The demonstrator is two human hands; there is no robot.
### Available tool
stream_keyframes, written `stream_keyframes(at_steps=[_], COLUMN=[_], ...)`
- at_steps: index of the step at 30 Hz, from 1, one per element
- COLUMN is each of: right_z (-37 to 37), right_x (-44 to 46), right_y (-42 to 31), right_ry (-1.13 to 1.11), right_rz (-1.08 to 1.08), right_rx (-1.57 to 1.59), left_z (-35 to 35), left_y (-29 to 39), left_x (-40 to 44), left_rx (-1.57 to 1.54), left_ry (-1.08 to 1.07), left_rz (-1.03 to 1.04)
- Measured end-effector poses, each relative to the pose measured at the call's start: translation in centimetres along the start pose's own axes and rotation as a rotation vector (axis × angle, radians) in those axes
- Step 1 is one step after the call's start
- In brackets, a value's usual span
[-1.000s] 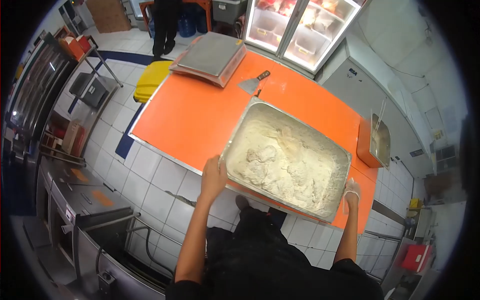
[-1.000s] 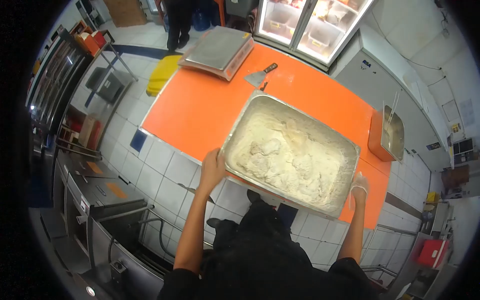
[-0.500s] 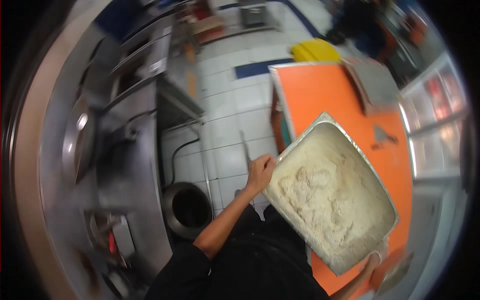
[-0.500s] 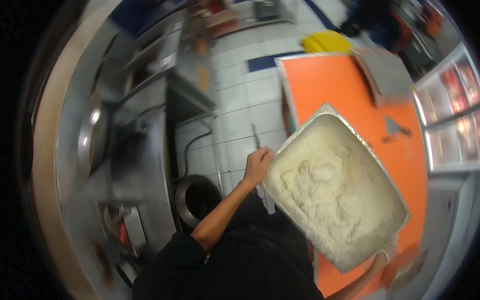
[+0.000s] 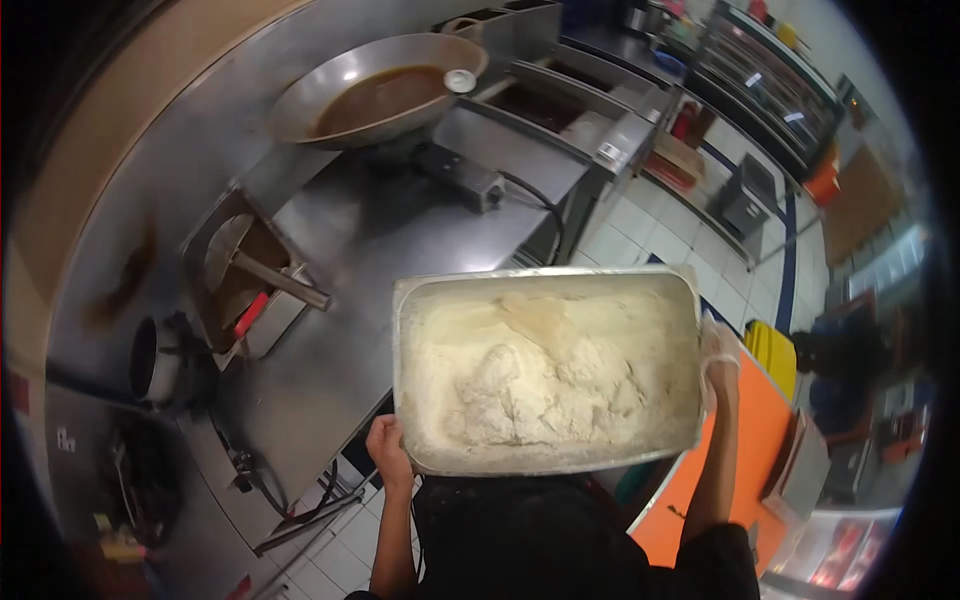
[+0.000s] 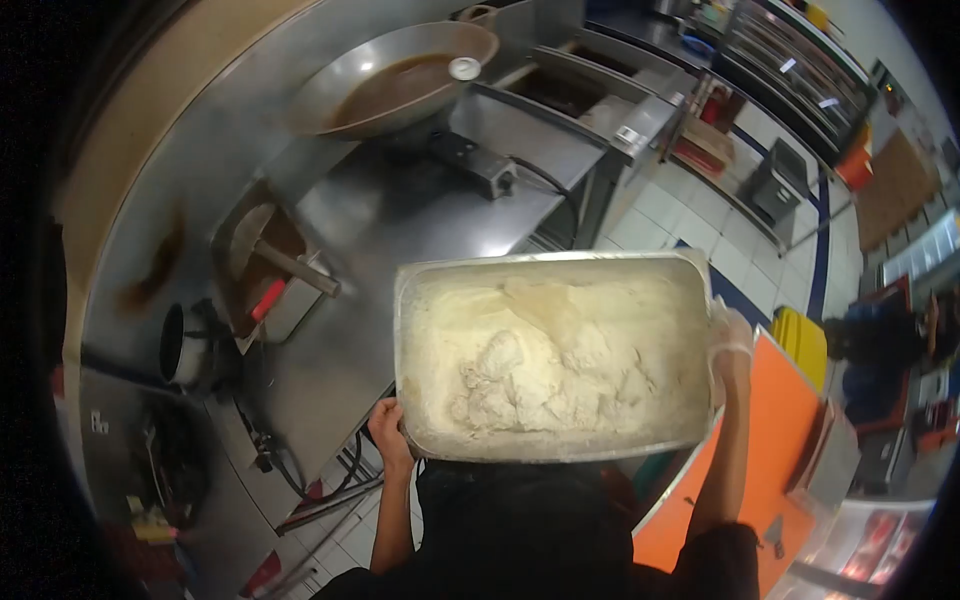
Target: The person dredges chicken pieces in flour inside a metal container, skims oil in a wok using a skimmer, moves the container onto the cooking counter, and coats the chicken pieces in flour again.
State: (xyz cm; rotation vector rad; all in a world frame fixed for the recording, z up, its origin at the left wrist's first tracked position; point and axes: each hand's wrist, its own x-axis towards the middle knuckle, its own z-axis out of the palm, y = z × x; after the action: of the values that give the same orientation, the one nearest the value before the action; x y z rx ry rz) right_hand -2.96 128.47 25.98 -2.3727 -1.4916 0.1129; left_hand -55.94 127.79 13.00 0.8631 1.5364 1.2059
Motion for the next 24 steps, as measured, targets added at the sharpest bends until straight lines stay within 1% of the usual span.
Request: stream_keyframes(at_steps=[2,4,5,6,8,9,11,12,13,16,17,18,20,21,23,24], right_z=[3.1,6.1,8.2,9.6,12.5,13.6,13.3,13.5,13.3,14.0,13.9,13.7,14.2,12.2,12.5,15.2], right_x=[3.6,7.6,9.4,11.1,14.1,15.1,15.4,14.2,13.8,15.5,15.2,15.1,13.7,11.9,9.5,8.8], right_y=[1.4,1.2,1.8,1.5,1.1,0.6,-1.8,-2.5,-3.9,-4.9,-5.7,-6.5,-7.5,-11.4,-14.1,-14.9], right_ry=[-0.02,-0.137,-0.189,-0.235,-0.259,-0.274,-0.3,-0.31,-0.268,-0.288,-0.226,-0.235,-0.246,-0.208,0.172,0.094], right_rz=[-0.196,-0.314,-0.351,-0.393,-0.444,-0.471,-0.558,-0.588,-0.58,-0.697,-0.681,-0.716,-0.616,-0.555,-0.849,-1.008], right_rx=[-0.056,-0.115,-0.146,-0.157,-0.144,-0.127,-0.116,-0.119,-0.114,-0.105,-0.076,-0.069,-0.034,-0.222,-0.081,-0.017], left_z=[-1.6,-1.4,0.0,0.6,1.0,1.7,2.5,2.4,2.5,3.5,3.9,4.6,5.2,5.2,5.9,6.1], left_y=[-0.2,1.1,-0.5,-1.3,-2.8,-2.0,-1.0,-2.5,-3.2,-5.4,-5.6,-5.4,-5.9,-6.8,-6.9,-6.9], left_x=[-3.0,-6.2,-7.4,-8.4,-10.0,-10.9,-12.8,-12.9,-13.2,-14.8,-15.4,-15.7,-16.3,-16.0,-15.9,-16.1], left_rx=[-0.131,-0.133,-0.125,-0.132,-0.078,-0.074,-0.119,-0.158,-0.161,-0.124,-0.152,-0.183,-0.183,-0.143,-0.109,0.193], left_ry=[0.136,0.214,0.264,0.293,0.37,0.411,0.485,0.499,0.532,0.628,0.669,0.713,0.767,0.804,0.864,0.928], left_rz=[-0.029,-0.037,-0.086,-0.091,-0.009,-0.003,-0.015,-0.029,-0.024,0.026,0.022,0.024,-0.002,0.02,0.034,0.004])
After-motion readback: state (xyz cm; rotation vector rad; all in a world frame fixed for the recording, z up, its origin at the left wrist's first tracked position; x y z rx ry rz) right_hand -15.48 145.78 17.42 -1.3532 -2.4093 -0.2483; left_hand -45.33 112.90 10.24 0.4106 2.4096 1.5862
